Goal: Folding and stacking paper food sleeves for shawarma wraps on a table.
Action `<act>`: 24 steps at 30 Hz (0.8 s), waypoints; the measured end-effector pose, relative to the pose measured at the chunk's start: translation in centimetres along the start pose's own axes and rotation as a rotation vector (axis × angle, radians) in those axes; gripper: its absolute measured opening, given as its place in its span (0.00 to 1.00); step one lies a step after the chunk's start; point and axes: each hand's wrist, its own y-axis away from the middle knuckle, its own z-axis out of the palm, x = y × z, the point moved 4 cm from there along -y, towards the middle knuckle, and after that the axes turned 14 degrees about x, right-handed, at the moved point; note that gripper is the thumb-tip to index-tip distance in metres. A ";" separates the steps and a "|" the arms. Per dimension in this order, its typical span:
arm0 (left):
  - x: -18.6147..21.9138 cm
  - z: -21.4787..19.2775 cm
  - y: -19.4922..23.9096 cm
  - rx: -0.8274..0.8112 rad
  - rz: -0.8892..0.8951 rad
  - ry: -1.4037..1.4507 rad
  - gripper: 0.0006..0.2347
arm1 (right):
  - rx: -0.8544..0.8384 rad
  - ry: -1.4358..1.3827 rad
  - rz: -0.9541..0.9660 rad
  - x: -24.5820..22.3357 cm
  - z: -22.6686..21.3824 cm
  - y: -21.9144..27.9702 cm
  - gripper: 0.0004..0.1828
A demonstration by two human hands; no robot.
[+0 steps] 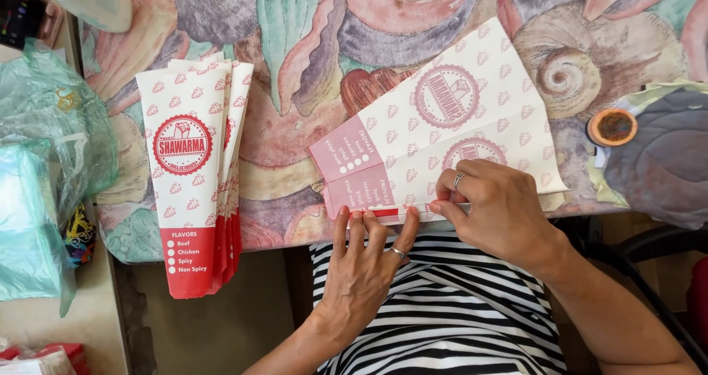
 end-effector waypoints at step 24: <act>2.5 1.1 -2.4 -0.101 0.136 -0.416 0.51 | 0.131 -0.187 0.034 3.8 -2.5 1.4 0.11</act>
